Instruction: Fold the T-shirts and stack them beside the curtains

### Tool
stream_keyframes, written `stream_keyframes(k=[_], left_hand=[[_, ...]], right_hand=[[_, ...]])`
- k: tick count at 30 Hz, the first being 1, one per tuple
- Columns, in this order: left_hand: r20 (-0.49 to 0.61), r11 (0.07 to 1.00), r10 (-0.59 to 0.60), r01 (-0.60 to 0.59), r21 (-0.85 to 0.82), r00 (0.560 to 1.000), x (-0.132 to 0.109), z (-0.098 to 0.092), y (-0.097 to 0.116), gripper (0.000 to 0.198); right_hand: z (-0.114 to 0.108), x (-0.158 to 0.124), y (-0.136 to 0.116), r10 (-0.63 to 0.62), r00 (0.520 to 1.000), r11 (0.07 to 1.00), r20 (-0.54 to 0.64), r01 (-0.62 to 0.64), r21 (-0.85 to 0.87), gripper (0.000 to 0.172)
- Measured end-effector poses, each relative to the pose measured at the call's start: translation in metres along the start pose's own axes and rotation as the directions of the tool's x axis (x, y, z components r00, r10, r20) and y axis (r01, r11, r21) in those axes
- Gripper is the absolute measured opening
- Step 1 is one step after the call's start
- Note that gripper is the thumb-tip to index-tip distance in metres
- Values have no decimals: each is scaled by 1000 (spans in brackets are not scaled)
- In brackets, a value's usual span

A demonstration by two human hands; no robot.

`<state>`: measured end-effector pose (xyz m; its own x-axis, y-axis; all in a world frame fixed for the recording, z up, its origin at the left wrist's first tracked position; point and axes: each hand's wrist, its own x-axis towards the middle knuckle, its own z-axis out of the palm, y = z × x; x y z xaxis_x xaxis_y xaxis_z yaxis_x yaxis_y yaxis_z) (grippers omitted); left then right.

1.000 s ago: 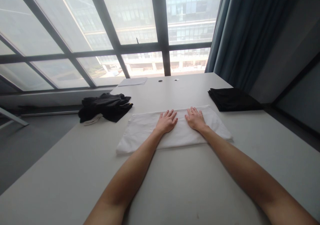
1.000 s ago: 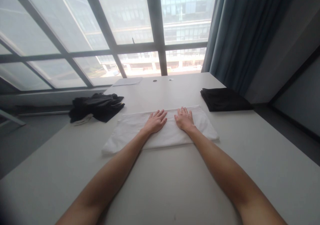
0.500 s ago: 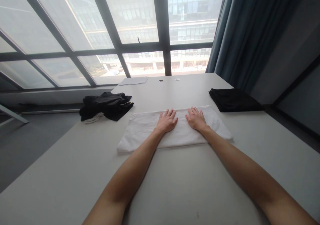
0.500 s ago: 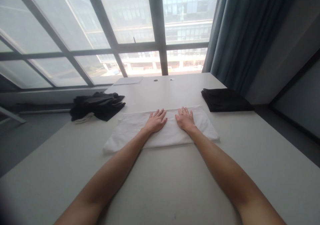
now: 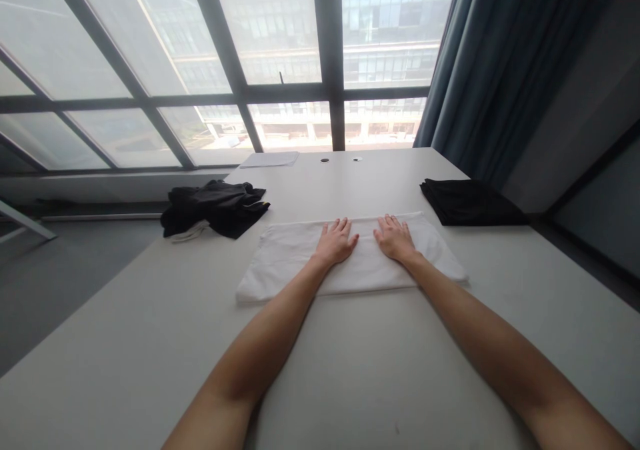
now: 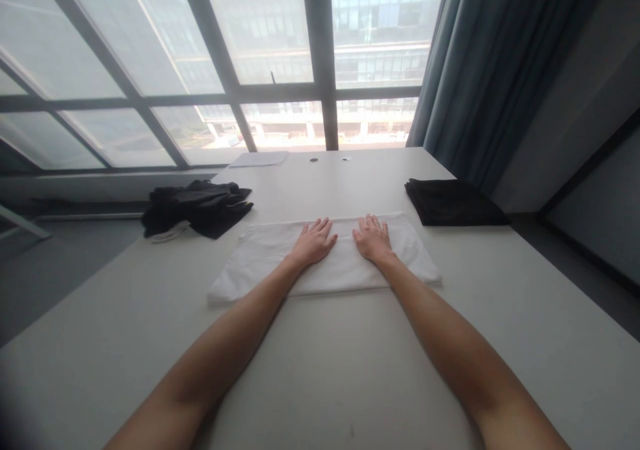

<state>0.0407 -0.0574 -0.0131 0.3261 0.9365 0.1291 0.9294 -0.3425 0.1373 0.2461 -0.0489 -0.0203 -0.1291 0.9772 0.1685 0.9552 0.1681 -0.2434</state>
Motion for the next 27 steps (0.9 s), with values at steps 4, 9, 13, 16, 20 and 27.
stream_keyframes(k=[4,9,13,16,20,27], left_hand=[[-10,1000,-13,13,-25,1000,-1,0,1,60],[-91,998,-67,66,-13,994,-2,-2,4,53],[-227,964,-259,264,-10,939,-2,-1,0,52],[-170,951,-305,309,-4,937,-1,2,-6,51],[-154,949,-312,316,0,938,1,7,-10,52],[-135,945,-326,326,-22,936,3,9,-10,53]], right_hand=[[-9,4,-3,3,999,995,-51,2,101,58],[-17,5,-28,-96,993,981,-65,106,162,58],[-10,5,-58,-143,989,983,36,138,118,57],[-4,9,-73,-185,981,981,49,181,69,59],[4,14,-78,-192,980,981,53,192,5,59],[15,17,-74,-189,975,982,120,190,5,57]])
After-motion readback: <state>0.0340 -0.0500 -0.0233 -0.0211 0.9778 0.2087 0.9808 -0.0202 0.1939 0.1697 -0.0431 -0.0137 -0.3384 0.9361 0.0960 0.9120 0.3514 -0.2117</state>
